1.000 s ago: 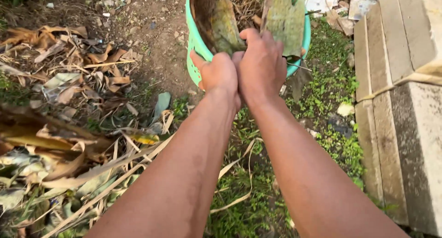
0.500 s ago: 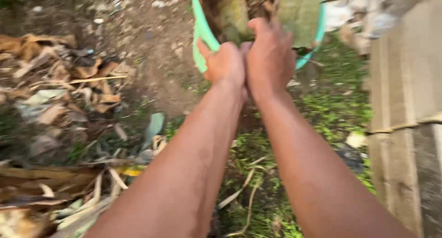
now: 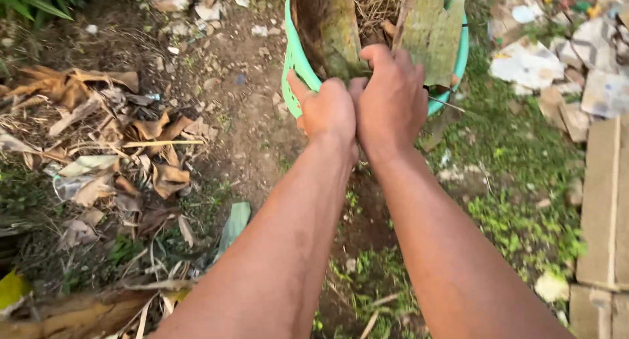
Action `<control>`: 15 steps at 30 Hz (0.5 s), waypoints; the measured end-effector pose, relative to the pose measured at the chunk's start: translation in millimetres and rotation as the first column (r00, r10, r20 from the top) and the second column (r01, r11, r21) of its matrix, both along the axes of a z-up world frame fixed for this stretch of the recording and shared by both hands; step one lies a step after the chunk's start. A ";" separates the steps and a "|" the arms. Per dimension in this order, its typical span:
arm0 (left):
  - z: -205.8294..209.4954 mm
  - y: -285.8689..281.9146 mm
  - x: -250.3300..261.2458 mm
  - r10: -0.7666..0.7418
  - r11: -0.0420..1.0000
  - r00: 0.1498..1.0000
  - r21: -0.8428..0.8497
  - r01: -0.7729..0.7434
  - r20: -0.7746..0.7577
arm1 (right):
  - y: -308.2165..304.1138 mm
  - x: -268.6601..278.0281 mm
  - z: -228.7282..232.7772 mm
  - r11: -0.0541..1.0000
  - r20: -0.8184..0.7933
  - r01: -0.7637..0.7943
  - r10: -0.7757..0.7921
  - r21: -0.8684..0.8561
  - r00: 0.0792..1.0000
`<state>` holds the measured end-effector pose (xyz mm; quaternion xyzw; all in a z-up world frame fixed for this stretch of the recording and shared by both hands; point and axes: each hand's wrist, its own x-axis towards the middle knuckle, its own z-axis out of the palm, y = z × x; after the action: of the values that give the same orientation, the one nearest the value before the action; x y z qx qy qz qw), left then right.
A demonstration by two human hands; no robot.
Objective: The recorder is picking up dried leaves and organic waste from the ground and placing them into a green plastic basket.
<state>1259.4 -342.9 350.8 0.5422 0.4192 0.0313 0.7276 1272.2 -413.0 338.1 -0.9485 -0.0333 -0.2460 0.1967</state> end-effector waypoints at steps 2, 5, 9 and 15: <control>-4.6 0.0 19.0 0.021 1.000 1.000 0.018 -0.021 0.010 | 2.1 18.3 3.7 1.000 -0.004 -0.011 0.011 0.000 1.000; -11.3 -0.3 46.0 0.035 0.998 0.999 0.046 -0.037 0.032 | 3.5 43.9 5.6 1.000 -0.020 -0.024 0.023 -0.001 1.000; -5.2 -3.2 83.4 0.107 0.994 0.992 -0.037 -0.105 0.070 | -0.6 84.4 -0.5 0.997 0.016 -0.074 0.073 0.007 0.997; 4.8 -15.7 143.9 0.237 0.965 0.969 -0.128 -0.227 0.069 | -9.6 155.0 3.6 0.984 0.012 -0.177 0.177 0.000 0.984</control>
<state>1403.4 -358.6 355.6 0.4431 0.4501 0.1142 0.7669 1427.2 -422.6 341.7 -0.9402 -0.1187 -0.2334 0.2179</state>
